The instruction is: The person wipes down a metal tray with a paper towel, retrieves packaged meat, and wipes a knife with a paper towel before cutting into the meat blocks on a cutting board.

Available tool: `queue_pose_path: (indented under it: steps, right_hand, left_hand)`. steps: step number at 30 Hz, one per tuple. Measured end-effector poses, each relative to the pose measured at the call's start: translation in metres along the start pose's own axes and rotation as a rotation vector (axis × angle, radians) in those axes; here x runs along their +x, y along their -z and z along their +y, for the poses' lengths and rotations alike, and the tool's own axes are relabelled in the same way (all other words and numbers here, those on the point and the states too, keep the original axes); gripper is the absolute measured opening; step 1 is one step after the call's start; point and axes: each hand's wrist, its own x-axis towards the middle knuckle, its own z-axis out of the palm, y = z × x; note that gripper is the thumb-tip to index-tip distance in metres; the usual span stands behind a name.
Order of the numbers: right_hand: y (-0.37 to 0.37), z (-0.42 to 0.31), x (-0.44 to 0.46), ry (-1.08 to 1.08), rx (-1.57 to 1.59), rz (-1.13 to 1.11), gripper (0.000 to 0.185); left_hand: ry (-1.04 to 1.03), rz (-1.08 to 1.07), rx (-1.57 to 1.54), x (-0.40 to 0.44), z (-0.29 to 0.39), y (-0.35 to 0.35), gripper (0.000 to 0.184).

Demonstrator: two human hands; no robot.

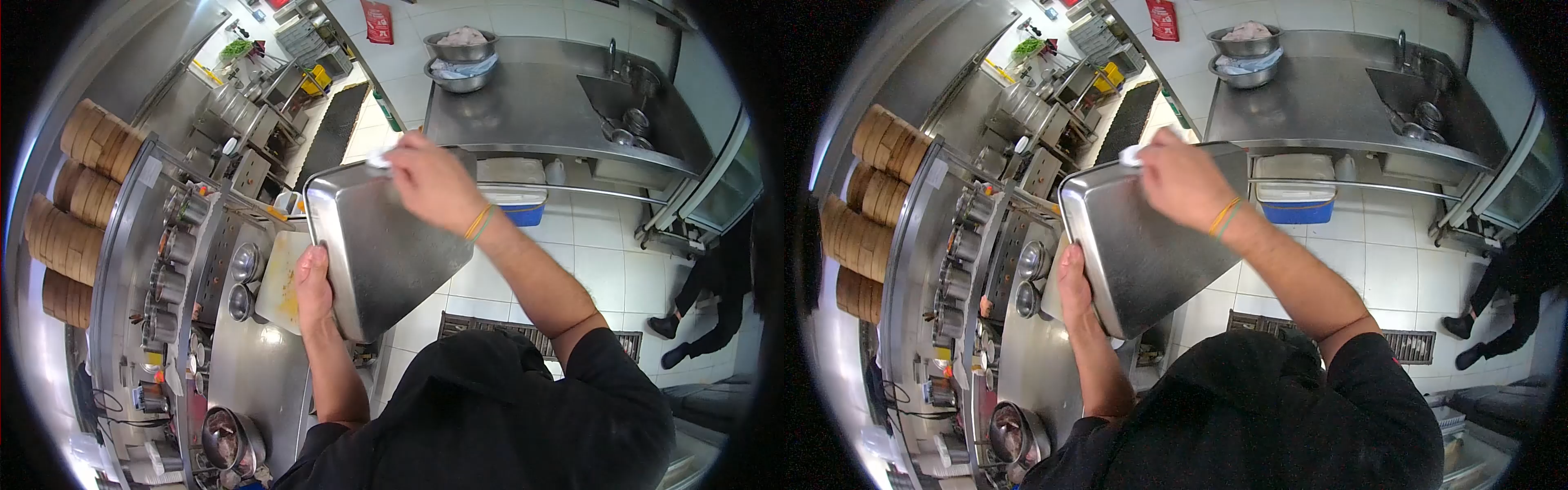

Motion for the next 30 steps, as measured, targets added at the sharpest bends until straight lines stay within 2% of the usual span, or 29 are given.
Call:
queue_pose_path:
  steps: [2, 5, 6, 7, 10, 13, 15, 17, 20, 22, 23, 24, 25, 27, 28, 29, 30]
  right_hand:
    - [-0.009, -0.034, -0.004, 0.042, 0.080, 0.068, 0.027]
    - [-0.024, -0.063, -0.015, 0.090, 0.161, 0.202, 0.037]
    - [-0.033, -0.068, -0.020, 0.143, 0.183, 0.243, 0.038]
    - [-0.041, -0.069, -0.026, 0.197, 0.204, 0.286, 0.040]
    - [-0.051, -0.062, -0.037, 0.290, 0.169, 0.175, 0.041]
    - [-0.050, -0.026, -0.032, 0.276, 0.056, 0.281, 0.041]
    - [-0.046, 0.033, -0.030, 0.154, -0.106, 0.419, 0.038]
    - [-0.043, 0.100, -0.029, -0.160, -0.067, 0.463, 0.028]
    - [-0.035, 0.123, -0.021, -0.303, -0.043, 0.404, 0.026]
    - [-0.041, 0.096, -0.009, -0.196, -0.118, 0.464, 0.028]
    - [-0.039, 0.055, -0.004, -0.207, -0.098, 0.417, 0.027]
    - [-0.043, 0.017, -0.002, -0.141, -0.029, 0.376, 0.029]
    - [-0.043, -0.023, -0.004, -0.063, 0.113, 0.320, 0.030]
    - [-0.061, -0.069, -0.016, 0.177, 0.182, 0.255, 0.030]
    - [-0.066, -0.080, -0.022, 0.286, 0.220, 0.222, 0.029]
    - [-0.063, -0.079, -0.025, 0.329, 0.226, 0.202, 0.027]
    - [-0.058, -0.076, -0.032, 0.373, 0.234, 0.179, 0.026]
  left_hand:
    - [0.001, -0.098, -0.092, 0.005, -0.009, -0.009, 0.031]
    - [0.082, 0.074, -0.162, 0.006, 0.001, -0.025, 0.030]
    - [0.086, 0.026, -0.068, 0.007, 0.003, -0.018, 0.043]
    - [0.062, 0.016, -0.083, 0.009, 0.004, -0.015, 0.044]
    - [-0.008, 0.007, -0.151, 0.012, 0.004, -0.014, 0.050]
    - [0.000, 0.079, -0.231, 0.007, 0.015, -0.014, 0.041]
    - [-0.026, 0.112, -0.254, -0.002, 0.023, -0.008, 0.047]
    - [0.024, 0.122, -0.422, -0.011, 0.040, -0.014, 0.050]
    - [-0.025, 0.110, -0.418, -0.003, 0.020, 0.004, 0.050]
    - [-0.010, 0.101, -0.406, 0.001, 0.020, -0.007, 0.054]
    - [-0.003, 0.093, -0.401, 0.005, 0.019, -0.016, 0.056]
    - [-0.026, 0.121, -0.357, 0.011, 0.026, -0.033, 0.049]
    - [-0.029, 0.112, -0.354, 0.020, 0.025, -0.039, 0.049]
    - [-0.037, 0.097, -0.349, 0.033, 0.020, -0.046, 0.049]
    - [-0.103, 0.091, -0.283, 0.042, -0.012, -0.019, 0.050]
    - [-0.100, -0.090, -0.550, 0.047, -0.026, 0.003, 0.056]
    - [-0.033, -0.041, -0.587, 0.047, -0.011, -0.004, 0.059]
